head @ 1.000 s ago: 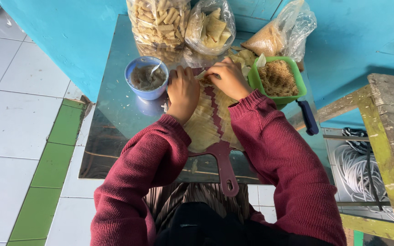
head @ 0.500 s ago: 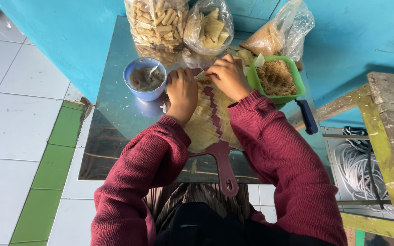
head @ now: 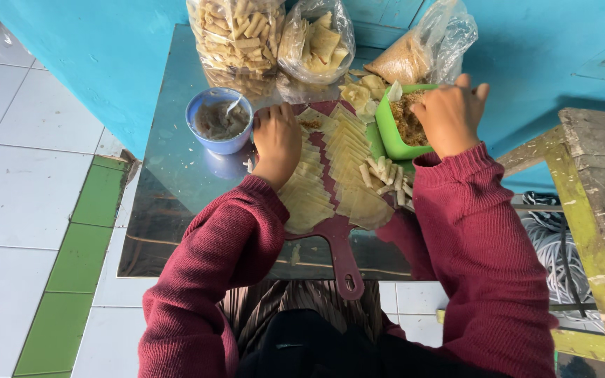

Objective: The person folds thin triangular dough sheets on a paddle-shaped board, dipping a finger into a bowl of paste to moisten and seal the dough, and sets the folded pieces aside while working through a stack of sheets.

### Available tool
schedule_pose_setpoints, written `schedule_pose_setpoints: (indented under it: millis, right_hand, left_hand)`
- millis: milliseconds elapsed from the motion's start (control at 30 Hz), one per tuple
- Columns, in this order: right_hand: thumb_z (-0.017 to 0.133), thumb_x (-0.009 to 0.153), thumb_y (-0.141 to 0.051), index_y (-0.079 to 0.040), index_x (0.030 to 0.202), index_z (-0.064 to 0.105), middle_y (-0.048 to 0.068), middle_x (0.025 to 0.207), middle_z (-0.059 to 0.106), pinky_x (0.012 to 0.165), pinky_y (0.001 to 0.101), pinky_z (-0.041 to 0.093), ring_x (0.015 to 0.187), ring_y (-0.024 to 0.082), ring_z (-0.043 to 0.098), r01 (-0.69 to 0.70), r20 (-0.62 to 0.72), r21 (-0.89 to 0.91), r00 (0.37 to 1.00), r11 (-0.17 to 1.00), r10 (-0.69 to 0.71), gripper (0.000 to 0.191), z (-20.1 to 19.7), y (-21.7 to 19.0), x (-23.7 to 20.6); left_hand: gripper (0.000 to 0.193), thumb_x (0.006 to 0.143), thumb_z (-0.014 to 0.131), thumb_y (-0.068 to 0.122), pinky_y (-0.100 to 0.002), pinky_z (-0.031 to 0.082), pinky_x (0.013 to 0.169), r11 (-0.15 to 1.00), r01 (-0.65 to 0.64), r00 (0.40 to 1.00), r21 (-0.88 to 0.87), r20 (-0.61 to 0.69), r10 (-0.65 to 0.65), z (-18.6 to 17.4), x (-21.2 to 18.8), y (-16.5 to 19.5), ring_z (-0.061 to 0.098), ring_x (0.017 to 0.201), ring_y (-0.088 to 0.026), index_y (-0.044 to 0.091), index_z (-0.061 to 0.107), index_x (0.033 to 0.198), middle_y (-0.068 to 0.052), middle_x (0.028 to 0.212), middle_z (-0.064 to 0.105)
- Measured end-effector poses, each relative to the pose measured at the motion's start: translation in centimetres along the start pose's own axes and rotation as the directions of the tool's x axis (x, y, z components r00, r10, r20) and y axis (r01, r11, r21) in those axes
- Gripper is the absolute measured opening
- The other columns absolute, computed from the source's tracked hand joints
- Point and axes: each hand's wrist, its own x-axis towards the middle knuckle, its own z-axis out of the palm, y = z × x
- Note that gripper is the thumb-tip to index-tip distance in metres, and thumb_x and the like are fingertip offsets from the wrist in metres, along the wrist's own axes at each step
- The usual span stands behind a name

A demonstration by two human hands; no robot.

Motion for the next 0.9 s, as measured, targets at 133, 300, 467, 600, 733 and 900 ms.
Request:
schedule_pose_setpoints:
  millis: [133, 300, 467, 600, 733, 900]
  right_hand:
    - [0.075, 0.085, -0.013, -0.021, 0.08, 0.079, -0.001, 0.088, 0.073, 0.089, 0.0461, 0.032, 0.104, 0.024, 0.054, -0.014, 0.106, 0.116, 0.994, 0.993, 0.002, 0.01, 1.4, 0.9, -0.9]
    - [0.08, 0.089, -0.022, -0.017, 0.08, 0.077, 0.003, 0.092, 0.073, 0.087, 0.0461, 0.032, 0.102, 0.025, 0.054, -0.008, -0.016, -0.088, 1.0, 0.996, 0.007, 0.01, 0.8, 0.9, -0.9]
    - [0.077, 0.087, -0.008, -0.017, 0.09, 0.077, 0.004, 0.103, 0.072, 0.089, 0.043, 0.041, 0.107, 0.027, 0.057, 0.076, -0.16, 0.133, 0.986, 0.988, -0.054, 0.009, -0.8, -1.1, 0.4]
    - [0.076, 0.09, -0.01, -0.013, 0.093, 0.077, 0.005, 0.1, 0.074, 0.09, 0.0408, 0.051, 0.103, 0.029, 0.062, 0.221, -0.2, 0.452, 0.969, 0.864, -0.143, 0.004, 0.3, -6.2, 2.1]
    - [0.075, 0.089, -0.012, -0.012, 0.088, 0.077, 0.004, 0.093, 0.075, 0.088, 0.0418, 0.052, 0.099, 0.029, 0.064, 0.239, -0.113, 0.502, 0.971, 0.831, -0.211, 0.003, 2.3, -10.1, 3.7]
    - [0.076, 0.083, -0.014, -0.011, 0.084, 0.076, 0.007, 0.095, 0.074, 0.083, 0.042, 0.052, 0.103, 0.031, 0.064, 0.118, 0.045, 0.52, 0.985, 0.846, -0.165, 0.003, 4.0, -12.2, 3.5]
  left_hand:
    - [0.011, 0.089, 0.064, 0.017, -0.041, 0.051, 0.082, 0.997, 0.007, 1.0, 0.073, -0.023, -0.005, 0.1, 0.2, 0.3, 0.064, 0.091, -0.031, 0.008, 0.06, 0.091, -0.011, 0.09, 0.066]
    - [0.01, 0.091, 0.064, 0.017, -0.043, 0.053, 0.079, 0.997, -0.023, 1.0, -0.078, 0.013, 0.024, -0.2, 0.5, 0.2, 0.069, 0.089, -0.029, 0.01, 0.059, 0.096, -0.008, 0.091, 0.07]
    - [0.015, 0.099, 0.062, 0.023, -0.045, 0.056, 0.07, 0.93, 0.064, 0.993, -0.361, 0.119, -0.022, -0.7, 0.5, 0.7, 0.071, 0.082, -0.031, 0.009, 0.057, 0.101, -0.011, 0.092, 0.072]
    - [0.015, 0.102, 0.062, 0.024, -0.048, 0.056, 0.066, 0.895, 0.114, 0.98, -0.431, 0.195, -0.031, -1.1, 0.4, 0.6, 0.071, 0.081, -0.034, 0.009, 0.058, 0.103, -0.01, 0.092, 0.073]
    - [0.009, 0.096, 0.063, 0.019, -0.046, 0.057, 0.068, 0.886, 0.084, 0.977, -0.457, 0.21, 0.016, -1.4, 0.3, 0.1, 0.072, 0.084, -0.032, 0.014, 0.065, 0.104, -0.008, 0.095, 0.074]
    - [0.011, 0.091, 0.07, 0.022, -0.042, 0.057, 0.069, 0.904, -0.017, 0.985, -0.428, 0.148, 0.089, -2.0, -0.1, 0.2, 0.071, 0.087, -0.029, 0.016, 0.067, 0.1, -0.002, 0.099, 0.071]
